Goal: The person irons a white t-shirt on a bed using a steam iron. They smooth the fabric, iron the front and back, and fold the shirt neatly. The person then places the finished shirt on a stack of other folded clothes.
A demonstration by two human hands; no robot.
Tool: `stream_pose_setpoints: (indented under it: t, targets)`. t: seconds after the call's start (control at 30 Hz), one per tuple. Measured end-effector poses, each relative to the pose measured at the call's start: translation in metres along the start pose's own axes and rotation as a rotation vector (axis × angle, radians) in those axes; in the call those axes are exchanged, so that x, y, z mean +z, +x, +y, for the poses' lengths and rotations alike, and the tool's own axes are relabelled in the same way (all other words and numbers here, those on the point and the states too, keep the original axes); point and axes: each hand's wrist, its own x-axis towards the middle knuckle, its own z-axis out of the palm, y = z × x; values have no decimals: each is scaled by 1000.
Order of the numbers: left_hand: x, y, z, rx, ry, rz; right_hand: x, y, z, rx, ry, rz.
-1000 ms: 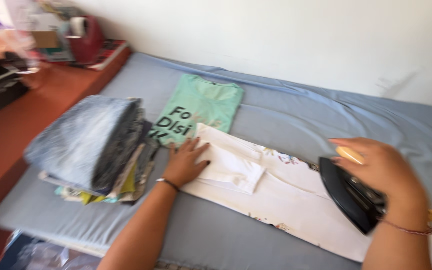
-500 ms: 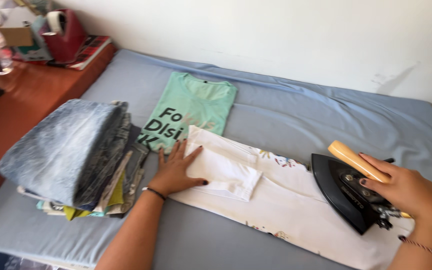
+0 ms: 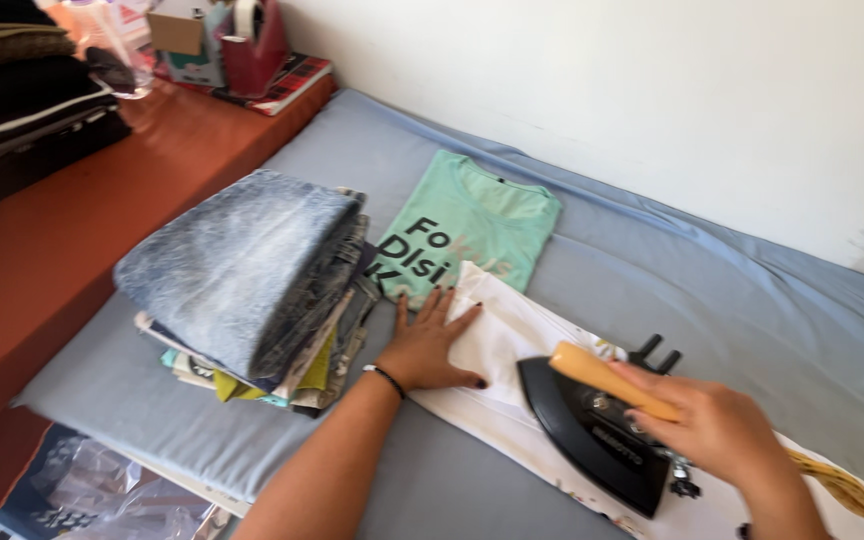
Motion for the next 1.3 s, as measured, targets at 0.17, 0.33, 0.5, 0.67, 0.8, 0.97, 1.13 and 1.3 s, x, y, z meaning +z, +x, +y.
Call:
stream_pose_setpoints:
  t: [0.17, 0.33, 0.5, 0.67, 0.8, 0.97, 1.13, 1.3]
  targets:
    - [10, 6, -11, 19, 3, -14, -3, 19, -28, -90, 23, -5]
    - [19, 18, -24, 25, -37, 28, -4, 46, -57, 63, -87, -63]
    - [21, 18, -29, 28, -49, 47, -4, 63, -63, -34, 120, -89]
    - [22, 15, -32, 41, -85, 72, -2, 54, -54, -611, 458, -122]
    - [22, 19, -32, 28, -125, 80, 1, 34, -63, -341, 237, -144]
    - [20, 18, -31, 22, -78, 77, -1, 33, -96, -63, 112, -13]
    - [17, 16, -32, 31, -96, 61, -8, 51, -117, 55, 159, -65]
    - [17, 17, -33, 23, -127, 56, -10, 47, -104, -31, 172, -302]
